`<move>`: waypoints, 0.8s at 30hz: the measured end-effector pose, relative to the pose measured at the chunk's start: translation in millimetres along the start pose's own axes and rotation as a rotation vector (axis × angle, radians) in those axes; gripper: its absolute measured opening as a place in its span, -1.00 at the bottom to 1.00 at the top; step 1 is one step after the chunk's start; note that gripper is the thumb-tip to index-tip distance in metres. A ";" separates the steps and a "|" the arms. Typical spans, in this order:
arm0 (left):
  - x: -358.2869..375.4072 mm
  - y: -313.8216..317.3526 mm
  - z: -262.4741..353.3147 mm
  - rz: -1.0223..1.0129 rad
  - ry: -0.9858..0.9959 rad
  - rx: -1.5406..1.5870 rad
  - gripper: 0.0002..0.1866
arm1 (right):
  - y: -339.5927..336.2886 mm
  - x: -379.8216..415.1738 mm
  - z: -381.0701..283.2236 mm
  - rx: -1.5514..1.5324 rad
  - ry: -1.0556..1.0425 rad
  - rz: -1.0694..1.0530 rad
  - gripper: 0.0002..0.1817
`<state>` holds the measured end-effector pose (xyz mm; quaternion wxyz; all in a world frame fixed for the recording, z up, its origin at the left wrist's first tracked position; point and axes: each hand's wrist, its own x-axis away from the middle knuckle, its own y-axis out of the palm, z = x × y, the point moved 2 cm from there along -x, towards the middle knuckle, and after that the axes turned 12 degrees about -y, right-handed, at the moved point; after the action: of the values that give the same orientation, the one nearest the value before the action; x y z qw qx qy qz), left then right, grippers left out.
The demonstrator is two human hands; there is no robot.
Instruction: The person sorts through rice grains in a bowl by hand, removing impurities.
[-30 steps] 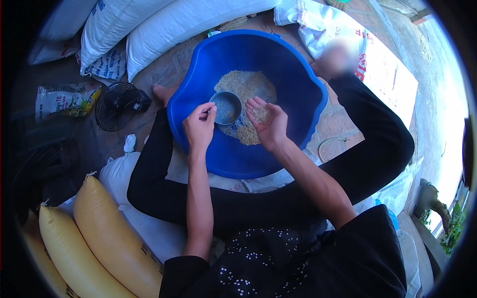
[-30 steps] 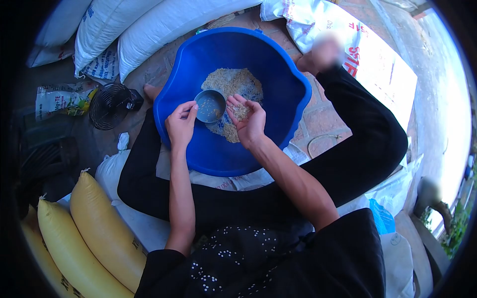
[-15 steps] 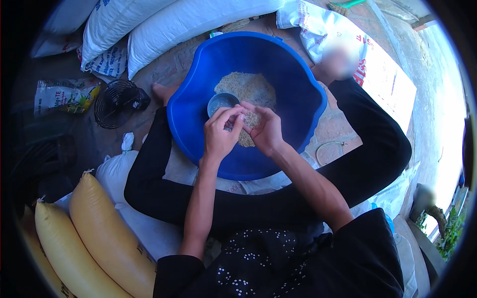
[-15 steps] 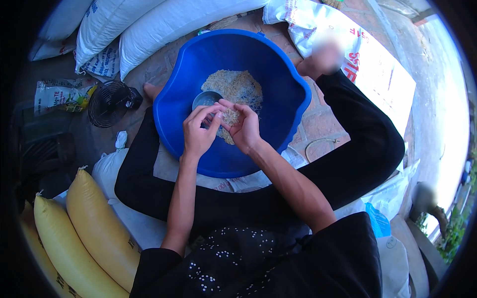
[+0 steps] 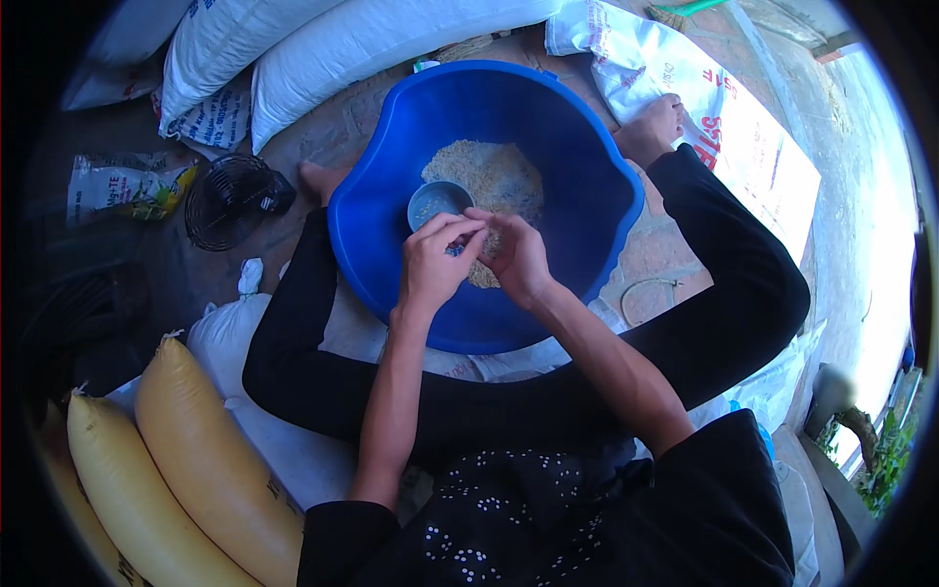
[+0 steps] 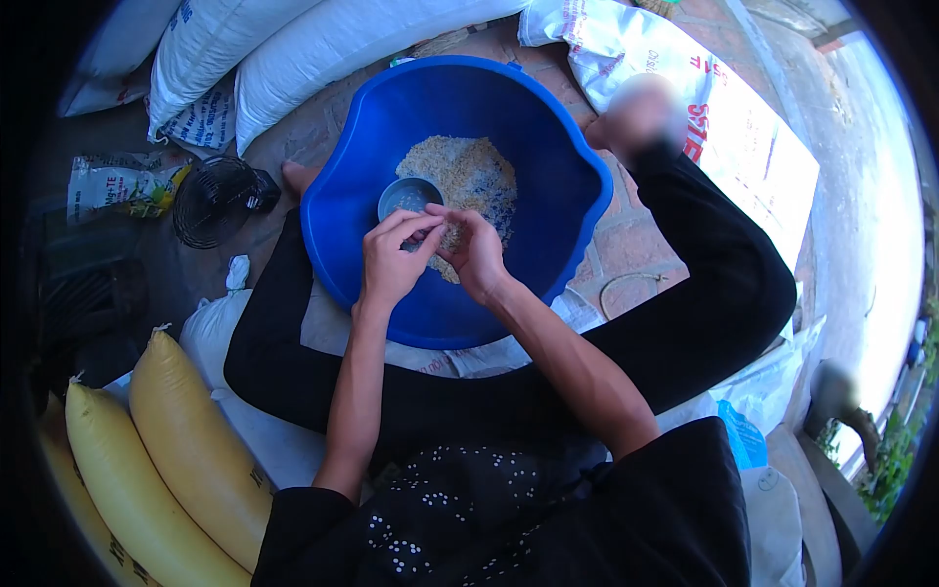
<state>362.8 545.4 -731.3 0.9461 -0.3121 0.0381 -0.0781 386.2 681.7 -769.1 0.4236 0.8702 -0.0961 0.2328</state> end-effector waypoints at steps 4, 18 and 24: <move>-1.8 0.8 0.2 -0.041 -0.078 0.050 -0.86 | -0.2 -3.2 -0.1 -0.045 0.011 0.019 -0.54; 8.6 5.9 8.0 -0.176 -0.307 0.527 -0.85 | -7.6 -7.7 -10.4 -0.212 0.030 0.149 -0.61; 25.8 30.1 21.4 -0.186 -0.304 0.457 -0.86 | -12.5 -11.1 -12.2 -0.436 0.047 0.063 -0.59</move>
<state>394.5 577.4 -732.7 0.9755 -0.1009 -0.1517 -0.1234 377.1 698.7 -776.7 0.5962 0.7490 -0.1611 0.2399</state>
